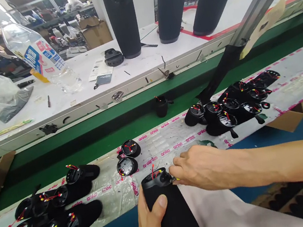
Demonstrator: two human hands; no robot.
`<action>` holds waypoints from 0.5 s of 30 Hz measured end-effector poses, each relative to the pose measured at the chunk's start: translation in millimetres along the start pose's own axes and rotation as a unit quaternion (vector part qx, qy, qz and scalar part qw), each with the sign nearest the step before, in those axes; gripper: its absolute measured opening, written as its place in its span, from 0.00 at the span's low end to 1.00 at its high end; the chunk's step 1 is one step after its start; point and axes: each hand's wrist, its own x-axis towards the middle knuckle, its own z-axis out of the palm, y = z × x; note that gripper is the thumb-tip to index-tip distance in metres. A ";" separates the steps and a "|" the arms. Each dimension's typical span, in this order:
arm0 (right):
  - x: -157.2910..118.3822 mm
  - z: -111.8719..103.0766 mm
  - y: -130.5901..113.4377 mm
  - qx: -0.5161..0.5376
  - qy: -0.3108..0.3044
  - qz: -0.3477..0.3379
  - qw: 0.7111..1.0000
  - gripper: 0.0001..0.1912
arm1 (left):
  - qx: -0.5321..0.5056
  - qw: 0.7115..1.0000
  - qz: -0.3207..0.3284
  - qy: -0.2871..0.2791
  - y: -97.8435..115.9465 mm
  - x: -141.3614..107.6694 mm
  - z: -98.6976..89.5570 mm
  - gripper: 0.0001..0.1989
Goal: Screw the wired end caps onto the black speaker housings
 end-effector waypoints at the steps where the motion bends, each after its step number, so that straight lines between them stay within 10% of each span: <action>1: -0.4 1.8 0.8 -0.004 0.002 -0.009 1.000 0.14 | 0.031 0.999 0.001 0.007 2.1 -1.4 -0.6 0.40; 15: 4.0 6.8 -6.8 0.178 0.035 0.096 0.979 0.12 | -0.091 0.996 0.017 0.005 -10.0 -5.8 6.1 0.44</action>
